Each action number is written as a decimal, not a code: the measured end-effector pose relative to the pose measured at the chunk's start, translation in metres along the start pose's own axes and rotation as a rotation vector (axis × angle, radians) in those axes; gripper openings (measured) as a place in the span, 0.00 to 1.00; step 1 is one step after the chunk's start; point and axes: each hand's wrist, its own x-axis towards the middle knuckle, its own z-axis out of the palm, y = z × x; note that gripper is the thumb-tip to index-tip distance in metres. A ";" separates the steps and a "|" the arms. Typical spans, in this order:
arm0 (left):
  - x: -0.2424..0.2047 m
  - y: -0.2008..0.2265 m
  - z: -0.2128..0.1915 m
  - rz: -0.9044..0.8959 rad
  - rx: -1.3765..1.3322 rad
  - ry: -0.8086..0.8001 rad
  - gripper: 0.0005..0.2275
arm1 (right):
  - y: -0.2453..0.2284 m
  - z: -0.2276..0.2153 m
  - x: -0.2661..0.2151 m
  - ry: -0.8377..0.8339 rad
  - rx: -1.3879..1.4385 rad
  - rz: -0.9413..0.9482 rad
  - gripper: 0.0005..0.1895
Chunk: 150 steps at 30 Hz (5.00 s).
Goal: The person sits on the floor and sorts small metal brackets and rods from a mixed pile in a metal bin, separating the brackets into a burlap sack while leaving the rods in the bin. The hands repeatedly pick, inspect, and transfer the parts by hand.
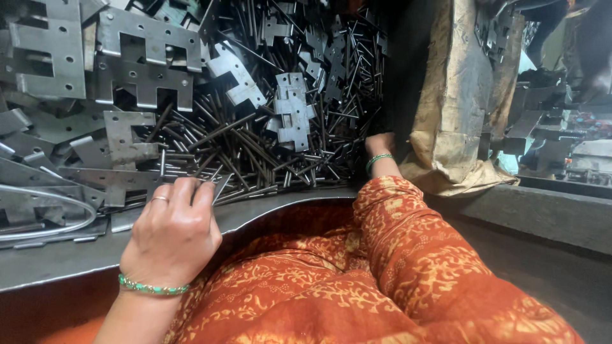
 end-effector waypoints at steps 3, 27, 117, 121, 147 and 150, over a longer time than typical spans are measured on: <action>0.000 0.000 -0.001 0.003 -0.005 0.016 0.11 | 0.007 0.003 0.004 -0.030 -0.092 -0.003 0.26; 0.000 0.005 0.002 -0.015 0.021 -0.010 0.11 | -0.086 -0.094 -0.034 0.088 0.121 -0.326 0.10; -0.001 -0.005 0.023 -0.023 -0.100 -0.002 0.08 | -0.018 -0.181 -0.233 -0.530 0.758 -1.116 0.10; 0.000 -0.014 0.010 -0.162 -0.308 0.056 0.09 | -0.022 -0.168 -0.248 -0.304 0.940 -1.130 0.09; 0.092 0.056 0.118 -0.181 0.169 -0.423 0.19 | -0.021 -0.070 -0.239 -0.222 1.444 -0.845 0.10; 0.084 0.028 0.112 -0.154 -0.282 -0.090 0.11 | -0.028 -0.075 -0.221 -0.844 1.802 -0.474 0.12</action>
